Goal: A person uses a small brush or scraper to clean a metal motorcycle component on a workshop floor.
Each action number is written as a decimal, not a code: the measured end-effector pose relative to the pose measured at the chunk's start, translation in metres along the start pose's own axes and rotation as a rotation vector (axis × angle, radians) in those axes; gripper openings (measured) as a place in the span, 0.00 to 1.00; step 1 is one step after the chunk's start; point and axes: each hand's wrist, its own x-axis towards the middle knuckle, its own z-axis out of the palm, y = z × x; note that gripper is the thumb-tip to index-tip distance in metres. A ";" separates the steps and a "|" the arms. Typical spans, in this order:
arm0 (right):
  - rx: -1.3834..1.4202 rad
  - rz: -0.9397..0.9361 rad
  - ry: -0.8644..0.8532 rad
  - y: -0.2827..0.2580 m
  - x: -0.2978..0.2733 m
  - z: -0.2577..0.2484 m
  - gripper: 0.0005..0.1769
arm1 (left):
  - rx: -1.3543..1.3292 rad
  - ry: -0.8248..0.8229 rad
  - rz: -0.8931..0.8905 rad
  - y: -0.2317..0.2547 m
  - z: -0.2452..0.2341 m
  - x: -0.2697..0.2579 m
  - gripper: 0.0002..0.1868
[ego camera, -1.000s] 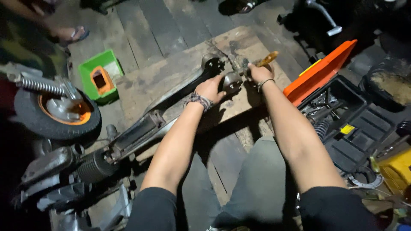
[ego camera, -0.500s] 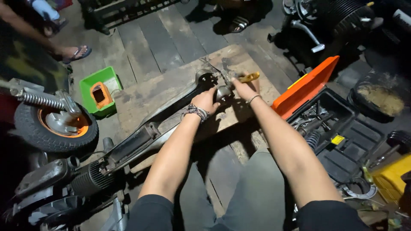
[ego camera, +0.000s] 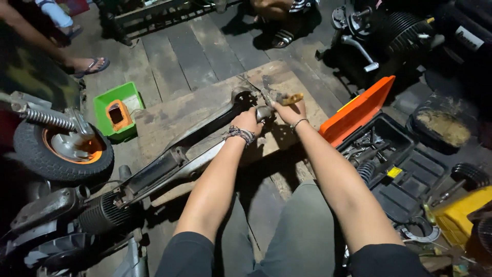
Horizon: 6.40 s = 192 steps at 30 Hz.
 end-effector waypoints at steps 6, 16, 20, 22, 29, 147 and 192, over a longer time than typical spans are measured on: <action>-0.031 0.090 -0.461 -0.052 0.004 0.001 0.48 | -0.013 -0.028 -0.031 -0.001 -0.012 -0.012 0.29; -0.048 0.112 -0.047 0.018 0.030 0.002 0.19 | -0.031 -0.039 0.000 -0.022 -0.004 0.002 0.33; -0.070 0.138 -0.249 -0.015 0.005 -0.008 0.37 | -0.014 -0.036 0.011 -0.024 0.003 0.011 0.32; -0.004 0.098 -0.225 -0.038 -0.022 -0.019 0.26 | -0.013 -0.038 0.010 -0.024 0.002 0.009 0.32; -0.220 -0.162 -0.001 0.004 0.005 0.002 0.17 | -0.027 -0.046 0.034 -0.037 -0.006 0.004 0.32; -0.241 -0.719 0.127 -0.067 -0.202 0.279 0.06 | -0.274 1.133 -0.315 -0.250 0.097 -0.194 0.21; -0.271 -0.829 -0.511 -0.174 -0.120 0.126 0.26 | -0.527 0.622 -0.292 -0.292 -0.094 -0.234 0.28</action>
